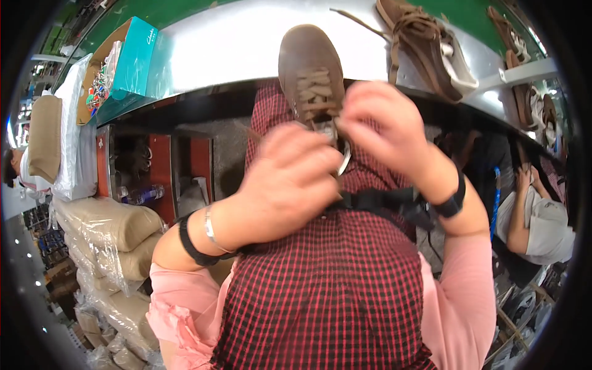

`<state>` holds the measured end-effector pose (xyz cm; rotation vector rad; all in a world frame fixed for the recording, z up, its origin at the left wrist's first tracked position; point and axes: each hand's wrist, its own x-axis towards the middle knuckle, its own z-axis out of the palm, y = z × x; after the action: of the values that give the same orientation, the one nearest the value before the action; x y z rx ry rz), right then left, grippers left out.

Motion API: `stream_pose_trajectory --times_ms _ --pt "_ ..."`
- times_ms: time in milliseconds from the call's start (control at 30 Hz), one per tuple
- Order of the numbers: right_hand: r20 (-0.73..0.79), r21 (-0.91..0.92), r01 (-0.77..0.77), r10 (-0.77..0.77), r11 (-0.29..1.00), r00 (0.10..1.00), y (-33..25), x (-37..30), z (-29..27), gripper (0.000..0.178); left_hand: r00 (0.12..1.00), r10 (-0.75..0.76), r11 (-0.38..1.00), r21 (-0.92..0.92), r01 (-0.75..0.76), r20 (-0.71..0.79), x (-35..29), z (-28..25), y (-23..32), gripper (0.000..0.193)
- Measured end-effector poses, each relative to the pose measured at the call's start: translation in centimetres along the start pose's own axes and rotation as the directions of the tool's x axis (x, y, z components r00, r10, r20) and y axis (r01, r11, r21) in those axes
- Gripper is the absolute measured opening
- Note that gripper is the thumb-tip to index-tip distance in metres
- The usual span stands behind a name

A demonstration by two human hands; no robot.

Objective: The recorder is threading and tying laces on several pairs of brown shoes at a manufacturing station.

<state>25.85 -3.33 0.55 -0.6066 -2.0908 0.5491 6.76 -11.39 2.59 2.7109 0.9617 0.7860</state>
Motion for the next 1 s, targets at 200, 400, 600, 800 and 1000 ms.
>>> stream_pose_trajectory --times_ms 200,400,600,800,1000 --pt "0.393 -0.597 0.303 -0.058 0.743 0.918 2.4 -3.4 5.6 0.016 0.951 -0.162 0.636 -0.709 0.304 0.262 -1.7 5.6 -2.8 0.019" --pt "0.247 -0.559 0.401 -0.316 0.726 0.916 4.0 -3.6 5.5 0.013 0.77 -0.395 0.489 -0.595 0.638 0.501 -3.6 9.7 -4.1 0.018" --pt "0.383 -0.328 0.407 -0.274 0.852 0.882 0.6 -3.0 4.3 0.017 0.865 -0.412 0.722 -0.475 0.502 0.287 -3.8 13.2 -2.9 0.022" --pt "0.457 -0.513 0.377 -0.126 0.771 0.88 0.1 -2.4 5.0 0.014 0.791 -0.528 0.75 -0.268 0.605 0.308 -1.0 12.3 -3.0 0.022" --pt "0.259 -0.262 0.288 -0.221 0.921 0.94 2.0 -1.7 3.4 0.022 0.851 -0.46 0.841 -0.182 0.509 0.255 0.0 10.1 -4.3 0.029"
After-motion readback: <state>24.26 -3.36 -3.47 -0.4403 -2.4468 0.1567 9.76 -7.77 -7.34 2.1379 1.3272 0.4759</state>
